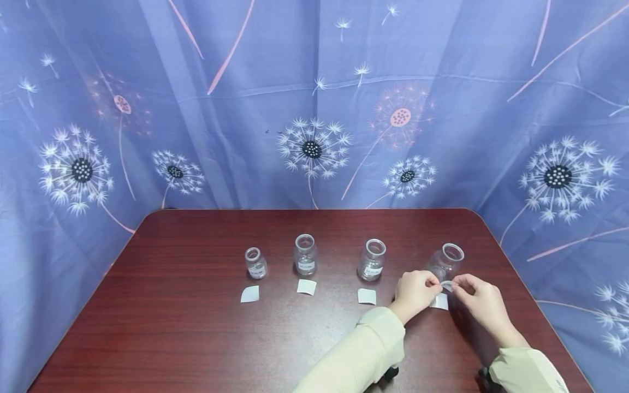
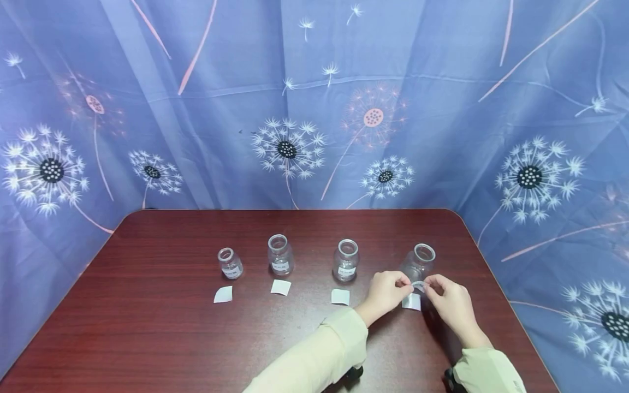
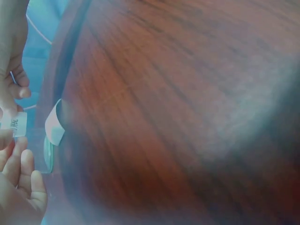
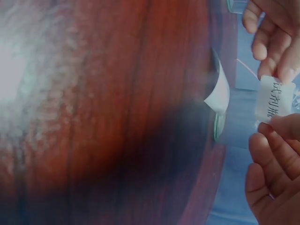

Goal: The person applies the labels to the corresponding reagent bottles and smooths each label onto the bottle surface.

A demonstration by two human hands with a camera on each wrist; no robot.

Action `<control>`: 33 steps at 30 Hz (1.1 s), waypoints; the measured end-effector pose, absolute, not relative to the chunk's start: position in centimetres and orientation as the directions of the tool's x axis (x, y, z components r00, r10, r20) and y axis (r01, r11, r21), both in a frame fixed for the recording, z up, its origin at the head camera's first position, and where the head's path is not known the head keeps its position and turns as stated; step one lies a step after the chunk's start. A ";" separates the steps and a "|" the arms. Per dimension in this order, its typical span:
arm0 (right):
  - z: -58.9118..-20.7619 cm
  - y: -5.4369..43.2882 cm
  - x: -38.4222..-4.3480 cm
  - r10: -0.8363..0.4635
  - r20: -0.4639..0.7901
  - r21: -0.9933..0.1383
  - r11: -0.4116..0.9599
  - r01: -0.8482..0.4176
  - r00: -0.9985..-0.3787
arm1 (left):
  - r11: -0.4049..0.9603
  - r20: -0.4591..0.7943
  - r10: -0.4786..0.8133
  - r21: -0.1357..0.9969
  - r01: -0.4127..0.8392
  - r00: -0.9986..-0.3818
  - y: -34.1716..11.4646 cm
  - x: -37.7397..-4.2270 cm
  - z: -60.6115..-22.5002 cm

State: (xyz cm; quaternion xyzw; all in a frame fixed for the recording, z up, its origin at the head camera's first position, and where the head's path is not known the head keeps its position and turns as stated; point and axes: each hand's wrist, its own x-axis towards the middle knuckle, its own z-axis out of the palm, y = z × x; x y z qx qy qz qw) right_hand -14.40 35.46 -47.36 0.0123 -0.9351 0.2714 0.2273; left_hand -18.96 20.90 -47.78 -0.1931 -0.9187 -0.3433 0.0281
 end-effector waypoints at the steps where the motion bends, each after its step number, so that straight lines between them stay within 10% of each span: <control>1: -47.4 35.4 -14.4 0.098 0.453 -0.495 0.854 -0.158 -0.886 | 0.697 0.176 0.331 0.616 0.366 -0.927 21.0 -19.0 -47.6; 33: -47.8 36.2 -15.4 0.146 0.510 -0.486 0.862 -0.144 -0.848 | 0.712 0.119 0.327 0.621 0.327 -0.937 21.7 -19.7 -47.5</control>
